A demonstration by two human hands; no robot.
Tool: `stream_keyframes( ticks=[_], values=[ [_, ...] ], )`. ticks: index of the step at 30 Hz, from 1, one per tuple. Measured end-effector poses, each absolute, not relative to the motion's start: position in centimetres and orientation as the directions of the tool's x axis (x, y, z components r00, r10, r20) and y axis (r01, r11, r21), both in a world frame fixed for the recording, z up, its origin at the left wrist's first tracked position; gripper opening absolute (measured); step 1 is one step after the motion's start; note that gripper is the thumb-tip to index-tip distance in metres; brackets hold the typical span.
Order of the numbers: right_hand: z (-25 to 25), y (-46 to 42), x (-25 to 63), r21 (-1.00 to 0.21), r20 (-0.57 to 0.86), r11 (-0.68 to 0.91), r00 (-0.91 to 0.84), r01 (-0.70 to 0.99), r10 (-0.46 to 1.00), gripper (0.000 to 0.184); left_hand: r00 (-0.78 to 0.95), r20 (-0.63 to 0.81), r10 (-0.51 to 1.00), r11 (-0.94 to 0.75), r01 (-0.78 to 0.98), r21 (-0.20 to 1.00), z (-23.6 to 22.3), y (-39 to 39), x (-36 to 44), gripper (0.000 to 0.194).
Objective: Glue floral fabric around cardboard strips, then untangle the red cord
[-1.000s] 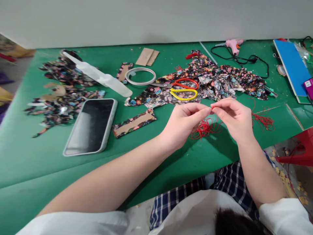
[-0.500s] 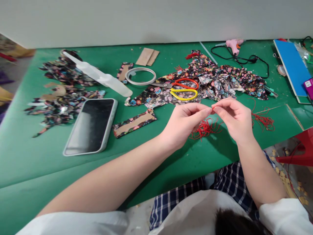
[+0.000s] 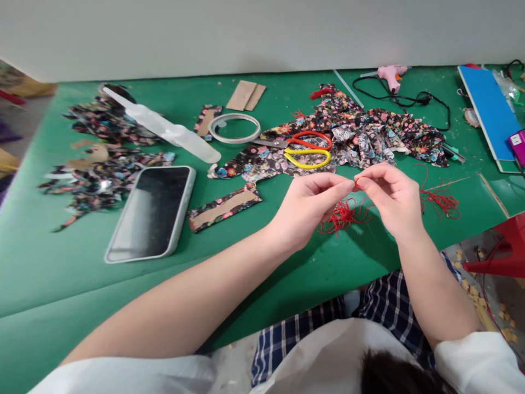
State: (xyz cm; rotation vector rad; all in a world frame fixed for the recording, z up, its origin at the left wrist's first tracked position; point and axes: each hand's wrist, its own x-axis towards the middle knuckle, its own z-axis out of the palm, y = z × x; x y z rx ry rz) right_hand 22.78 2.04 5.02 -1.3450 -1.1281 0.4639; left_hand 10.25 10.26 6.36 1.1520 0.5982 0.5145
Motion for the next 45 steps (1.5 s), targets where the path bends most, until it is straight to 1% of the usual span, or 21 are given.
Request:
stream_keyframes(
  ticks=[6,11,13,16,18,20,22,25,29,31,33,35,37,39,41,45],
  values=[
    [5.03,2.12,22.7,-0.925,0.339,0.208,0.447,0.318,0.828,0.007,0.737,-0.166,0.655,0.318,-0.07,0.945,6.27,10.37,10.27,0.015],
    [5.14,2.09,22.73,-0.931,0.333,0.209,0.459,0.3,0.824,0.008,0.716,-0.146,0.682,0.267,-0.059,0.962,6.27,10.32,10.25,0.015],
    [5.22,2.02,22.81,-0.939,0.319,0.202,0.486,0.277,0.814,0.013,0.695,-0.132,0.707,0.234,-0.053,0.971,6.29,10.3,10.27,0.015],
    [5.36,1.89,22.95,-0.954,0.292,0.203,0.514,0.222,0.807,0.027,0.656,-0.095,0.749,0.154,-0.033,0.988,6.32,10.28,10.24,0.015],
    [5.41,1.83,22.94,-0.957,0.279,0.199,0.478,0.212,0.833,0.035,0.644,-0.054,0.763,0.071,0.0,0.997,6.35,10.25,10.17,0.016],
    [5.38,1.81,22.83,-0.955,0.271,0.188,0.418,0.228,0.867,0.037,0.652,-0.013,0.758,-0.016,0.039,0.999,6.41,10.19,10.09,0.018],
    [5.27,1.86,22.66,-0.946,0.281,0.183,0.395,0.269,0.875,0.032,0.674,0.017,0.738,-0.088,0.072,0.993,6.51,10.09,10.01,0.019],
    [5.07,2.0,22.59,-0.924,0.32,0.177,0.43,0.339,0.844,0.012,0.681,0.036,0.731,-0.142,0.1,0.985,6.64,9.98,9.98,0.018],
    [4.99,2.14,23.0,-0.936,0.307,0.168,0.483,0.309,0.82,0.01,0.659,0.033,0.751,-0.121,0.088,0.989,6.58,10.06,10.07,0.019],
    [5.05,2.13,23.25,-0.944,0.299,0.165,0.526,0.287,0.796,0.01,0.651,0.019,0.759,-0.082,0.067,0.994,6.47,10.17,10.13,0.018],
    [5.11,2.08,23.43,-0.951,0.289,0.167,0.553,0.262,0.781,0.014,0.645,-0.011,0.765,-0.025,0.047,0.999,6.39,10.26,10.17,0.017],
    [5.11,2.01,23.49,-0.955,0.283,0.186,0.51,0.233,0.813,0.022,0.648,-0.048,0.76,0.043,0.024,0.999,6.35,10.3,10.19,0.015],
    [5.02,1.97,23.43,-0.95,0.295,0.218,0.415,0.224,0.86,0.031,0.665,-0.072,0.743,0.105,-0.009,0.994,6.36,10.31,10.2,0.015],
    [4.9,1.97,23.29,-0.935,0.322,0.238,0.352,0.261,0.879,0.038,0.687,-0.074,0.723,0.136,-0.037,0.99,6.37,10.3,10.23,0.016],
    [4.84,1.99,23.16,-0.913,0.353,0.239,0.346,0.331,0.869,0.033,0.702,-0.067,0.709,0.141,-0.048,0.989,6.39,10.31,10.25,0.017],
    [5.03,1.98,23.1,-0.855,0.425,0.237,0.363,0.461,0.829,0.013,0.718,-0.081,0.691,0.155,-0.038,0.987,6.44,10.36,10.26,0.018]
  ],
)
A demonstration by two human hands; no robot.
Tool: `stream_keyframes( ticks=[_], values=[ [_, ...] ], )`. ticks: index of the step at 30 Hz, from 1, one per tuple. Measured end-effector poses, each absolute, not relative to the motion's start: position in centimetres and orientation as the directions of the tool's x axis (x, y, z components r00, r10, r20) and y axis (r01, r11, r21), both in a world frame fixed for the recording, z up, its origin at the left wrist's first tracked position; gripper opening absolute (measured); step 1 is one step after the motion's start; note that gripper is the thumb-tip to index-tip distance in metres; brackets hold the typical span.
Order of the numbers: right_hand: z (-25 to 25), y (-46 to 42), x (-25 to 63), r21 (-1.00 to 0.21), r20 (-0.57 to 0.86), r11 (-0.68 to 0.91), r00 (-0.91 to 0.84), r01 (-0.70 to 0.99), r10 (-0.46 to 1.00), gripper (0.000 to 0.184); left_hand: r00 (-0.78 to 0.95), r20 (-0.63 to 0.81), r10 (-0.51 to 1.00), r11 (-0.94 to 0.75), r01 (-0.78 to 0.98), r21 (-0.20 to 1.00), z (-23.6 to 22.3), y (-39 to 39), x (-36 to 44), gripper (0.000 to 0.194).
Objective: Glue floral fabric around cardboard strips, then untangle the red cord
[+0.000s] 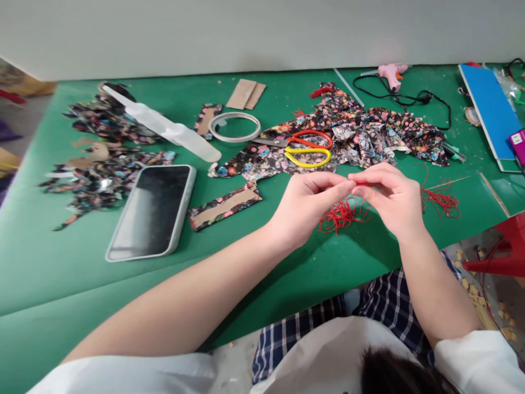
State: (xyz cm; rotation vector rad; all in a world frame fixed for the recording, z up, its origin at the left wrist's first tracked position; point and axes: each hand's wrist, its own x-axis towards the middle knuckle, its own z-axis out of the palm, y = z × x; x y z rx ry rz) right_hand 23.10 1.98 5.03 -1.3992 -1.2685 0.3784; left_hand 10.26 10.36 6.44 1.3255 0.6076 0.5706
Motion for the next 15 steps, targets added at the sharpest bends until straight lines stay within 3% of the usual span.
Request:
stream_keyframes(
  ticks=[4,10,15],
  values=[
    [5.23,1.97,23.18,-0.812,0.497,0.26,0.384,0.522,0.778,0.004,0.723,-0.093,0.684,0.169,-0.034,0.985,6.54,10.31,10.26,0.019],
    [5.31,1.99,22.98,-0.778,0.533,0.246,0.4,0.578,0.746,0.008,0.707,-0.079,0.703,0.11,0.002,0.994,6.68,10.15,10.19,0.018],
    [5.41,1.98,23.0,-0.771,0.54,0.255,0.388,0.583,0.746,0.006,0.723,-0.101,0.683,0.171,-0.023,0.985,6.5,10.26,10.16,0.019]
  ],
)
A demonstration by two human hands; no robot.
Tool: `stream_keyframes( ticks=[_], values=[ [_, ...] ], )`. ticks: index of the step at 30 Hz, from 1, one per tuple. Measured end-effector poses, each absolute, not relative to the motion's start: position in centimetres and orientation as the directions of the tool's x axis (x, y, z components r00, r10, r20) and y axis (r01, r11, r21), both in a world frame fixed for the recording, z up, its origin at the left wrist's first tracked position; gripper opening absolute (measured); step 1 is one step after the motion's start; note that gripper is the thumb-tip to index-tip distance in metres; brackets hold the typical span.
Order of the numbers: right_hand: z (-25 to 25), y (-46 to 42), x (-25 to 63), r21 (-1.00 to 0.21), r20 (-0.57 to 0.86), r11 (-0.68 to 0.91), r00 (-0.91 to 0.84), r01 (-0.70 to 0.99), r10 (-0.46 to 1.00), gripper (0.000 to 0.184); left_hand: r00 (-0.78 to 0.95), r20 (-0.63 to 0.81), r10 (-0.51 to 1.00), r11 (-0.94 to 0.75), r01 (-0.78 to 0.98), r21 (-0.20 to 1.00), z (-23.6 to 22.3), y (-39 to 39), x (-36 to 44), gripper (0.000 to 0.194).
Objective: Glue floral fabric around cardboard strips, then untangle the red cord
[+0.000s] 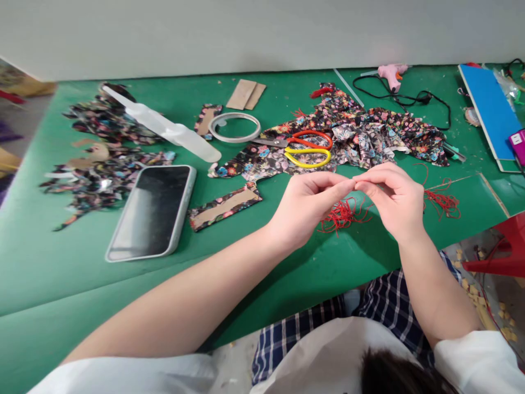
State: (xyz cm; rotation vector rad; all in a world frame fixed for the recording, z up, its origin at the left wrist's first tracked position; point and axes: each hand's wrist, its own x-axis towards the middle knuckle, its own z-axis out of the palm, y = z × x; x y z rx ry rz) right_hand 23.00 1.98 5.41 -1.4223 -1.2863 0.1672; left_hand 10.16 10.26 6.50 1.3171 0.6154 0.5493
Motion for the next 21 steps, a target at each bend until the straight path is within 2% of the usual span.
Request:
stream_keyframes(
  ticks=[4,7,9,14,18,21],
  values=[
    [5.34,1.88,23.14,-0.826,0.482,0.261,0.386,0.5,0.786,0.007,0.702,-0.088,0.707,0.167,-0.044,0.985,6.4,10.32,10.18,0.018],
    [5.09,1.81,23.14,-0.902,0.379,0.256,0.355,0.347,0.854,0.028,0.667,-0.048,0.744,0.104,-0.045,0.994,6.42,10.26,10.14,0.015],
    [4.94,1.8,23.03,-0.931,0.335,0.251,0.348,0.263,0.876,0.035,0.653,-0.008,0.757,0.055,-0.051,0.997,6.42,10.18,10.07,0.014],
    [5.15,1.86,22.49,-0.948,0.313,0.26,0.407,0.182,0.858,0.017,0.607,0.108,0.788,-0.127,-0.011,0.992,6.68,9.88,9.8,0.014],
    [5.63,1.9,22.21,-0.932,0.357,0.277,0.466,0.232,0.81,0.007,0.597,0.187,0.78,-0.261,0.04,0.964,7.12,9.68,9.61,0.014],
    [5.76,1.93,22.21,-0.93,0.36,0.266,0.467,0.255,0.808,0.006,0.589,0.201,0.783,-0.302,0.077,0.95,7.2,9.64,9.57,0.014]
  ],
)
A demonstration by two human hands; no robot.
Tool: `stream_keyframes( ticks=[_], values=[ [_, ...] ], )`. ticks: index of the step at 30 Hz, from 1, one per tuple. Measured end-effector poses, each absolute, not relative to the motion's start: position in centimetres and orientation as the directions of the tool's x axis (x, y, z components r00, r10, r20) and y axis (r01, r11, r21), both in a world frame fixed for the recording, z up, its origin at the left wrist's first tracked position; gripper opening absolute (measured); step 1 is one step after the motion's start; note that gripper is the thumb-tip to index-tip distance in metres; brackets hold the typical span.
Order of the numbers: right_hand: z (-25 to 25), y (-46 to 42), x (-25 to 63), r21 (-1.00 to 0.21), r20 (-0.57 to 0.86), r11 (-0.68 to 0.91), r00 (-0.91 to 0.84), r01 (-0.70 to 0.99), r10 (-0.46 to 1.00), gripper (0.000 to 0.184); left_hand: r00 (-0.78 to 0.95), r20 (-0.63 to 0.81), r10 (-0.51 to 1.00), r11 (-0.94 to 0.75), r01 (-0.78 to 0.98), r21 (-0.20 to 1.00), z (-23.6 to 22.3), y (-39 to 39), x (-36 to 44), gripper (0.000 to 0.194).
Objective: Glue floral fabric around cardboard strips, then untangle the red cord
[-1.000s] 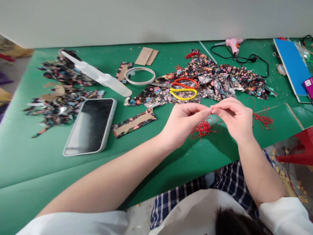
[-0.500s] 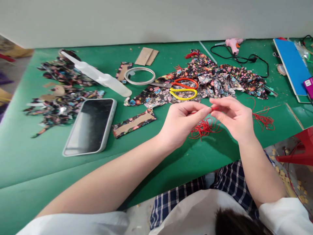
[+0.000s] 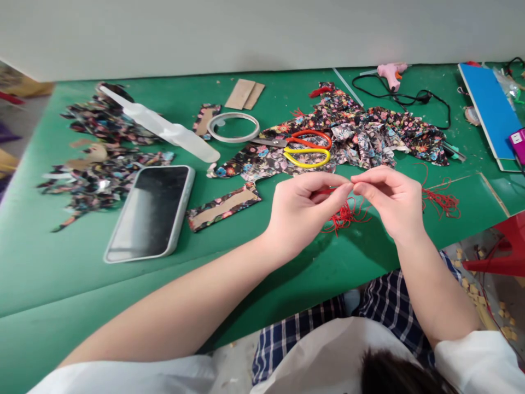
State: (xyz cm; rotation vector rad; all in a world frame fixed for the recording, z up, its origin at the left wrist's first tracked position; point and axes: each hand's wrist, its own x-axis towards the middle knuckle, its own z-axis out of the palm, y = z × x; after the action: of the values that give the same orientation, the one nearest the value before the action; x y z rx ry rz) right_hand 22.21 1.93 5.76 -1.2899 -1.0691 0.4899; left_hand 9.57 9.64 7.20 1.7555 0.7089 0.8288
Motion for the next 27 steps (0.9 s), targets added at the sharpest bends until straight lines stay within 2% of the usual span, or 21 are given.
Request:
stream_keyframes(
  ticks=[4,9,12,18,27],
  values=[
    [5.7,2.0,22.3,-0.915,0.383,0.253,0.477,0.314,0.791,0.005,0.593,0.192,0.782,-0.293,0.079,0.953,6.9,9.7,9.6,0.016],
    [5.7,1.9,22.5,-0.893,0.416,0.25,0.474,0.375,0.776,0.004,0.617,0.139,0.775,-0.187,0.013,0.982,6.5,10.1,9.8,0.014],
    [5.6,1.9,22.6,-0.92,0.363,0.229,0.469,0.319,0.805,0.007,0.618,0.108,0.779,-0.108,-0.037,0.993,6.3,10.2,9.9,0.014],
    [5.5,1.8,22.8,-0.962,0.27,0.212,0.486,0.171,0.831,0.027,0.617,0.085,0.783,-0.019,-0.112,0.994,6.1,10.3,10.1,0.017],
    [5.6,1.9,22.3,-0.956,0.278,0.192,0.474,0.223,0.836,0.006,0.604,0.101,0.791,-0.054,-0.095,0.994,6.3,10.2,10.2,0.012]
  ],
)
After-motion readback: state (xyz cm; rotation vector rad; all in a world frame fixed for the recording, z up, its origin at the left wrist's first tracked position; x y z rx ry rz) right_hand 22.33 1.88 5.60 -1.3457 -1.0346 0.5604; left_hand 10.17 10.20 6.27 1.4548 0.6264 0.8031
